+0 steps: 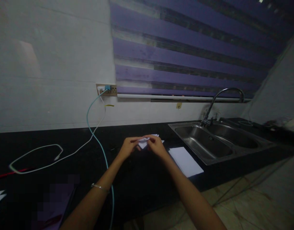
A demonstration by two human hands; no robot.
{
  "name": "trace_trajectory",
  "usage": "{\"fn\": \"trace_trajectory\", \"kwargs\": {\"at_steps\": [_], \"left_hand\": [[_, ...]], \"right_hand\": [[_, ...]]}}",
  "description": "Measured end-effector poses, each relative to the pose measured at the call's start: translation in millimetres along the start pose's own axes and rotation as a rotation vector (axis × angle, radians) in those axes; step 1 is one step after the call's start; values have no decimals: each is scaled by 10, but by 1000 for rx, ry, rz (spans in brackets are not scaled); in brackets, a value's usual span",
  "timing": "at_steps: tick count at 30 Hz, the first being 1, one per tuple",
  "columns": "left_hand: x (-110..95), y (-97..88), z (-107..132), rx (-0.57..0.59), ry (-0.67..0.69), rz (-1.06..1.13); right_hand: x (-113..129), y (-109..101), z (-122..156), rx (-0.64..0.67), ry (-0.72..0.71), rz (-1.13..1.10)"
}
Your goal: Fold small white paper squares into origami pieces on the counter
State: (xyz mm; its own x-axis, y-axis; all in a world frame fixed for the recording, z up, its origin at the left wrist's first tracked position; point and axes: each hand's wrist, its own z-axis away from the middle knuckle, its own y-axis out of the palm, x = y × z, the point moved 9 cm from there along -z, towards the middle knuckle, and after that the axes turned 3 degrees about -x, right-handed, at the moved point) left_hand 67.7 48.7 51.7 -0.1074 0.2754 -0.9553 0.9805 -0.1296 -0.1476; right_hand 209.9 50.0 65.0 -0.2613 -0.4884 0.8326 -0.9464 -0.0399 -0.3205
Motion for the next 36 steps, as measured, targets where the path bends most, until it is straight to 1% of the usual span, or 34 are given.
{"fn": "trace_trajectory", "kwargs": {"at_steps": [3,6,8,10,14,15,18,20,22,24,26,28,31,34,36], "left_hand": [[-19,-28,12,-33,-42,48],[-25,-49,6,-52,-39,65],[-5,-64,-6,-57,-40,68],[13,-64,-16,-41,-43,99],[6,11,-14,51,-49,218],[2,20,-13,51,-47,229],[15,27,-14,-2,-49,224],[66,52,-6,-20,-90,241],[142,111,16,16,-164,274],[205,200,46,111,-230,289],[219,258,59,195,-236,287],[202,251,36,203,-190,269],[157,206,-8,154,-122,221],[85,180,-17,111,-84,151],[35,173,-5,102,-66,99]], "right_hand": [[35,-17,6,-27,-27,-16],[138,-34,32,-40,-103,72],[207,-26,54,-21,-148,133],[258,-26,73,-9,-177,187],[317,-37,96,-16,-208,276],[326,-32,99,-13,-216,287],[334,-25,99,-20,-232,295],[329,-37,95,-42,-242,288],[330,-46,94,-55,-259,271],[345,-48,101,-49,-276,255],[370,-50,112,-32,-281,239],[385,-50,121,-3,-264,198],[335,-46,111,27,-182,95],[171,-39,77,0,-40,-13],[62,-14,57,-14,33,-89]]}}
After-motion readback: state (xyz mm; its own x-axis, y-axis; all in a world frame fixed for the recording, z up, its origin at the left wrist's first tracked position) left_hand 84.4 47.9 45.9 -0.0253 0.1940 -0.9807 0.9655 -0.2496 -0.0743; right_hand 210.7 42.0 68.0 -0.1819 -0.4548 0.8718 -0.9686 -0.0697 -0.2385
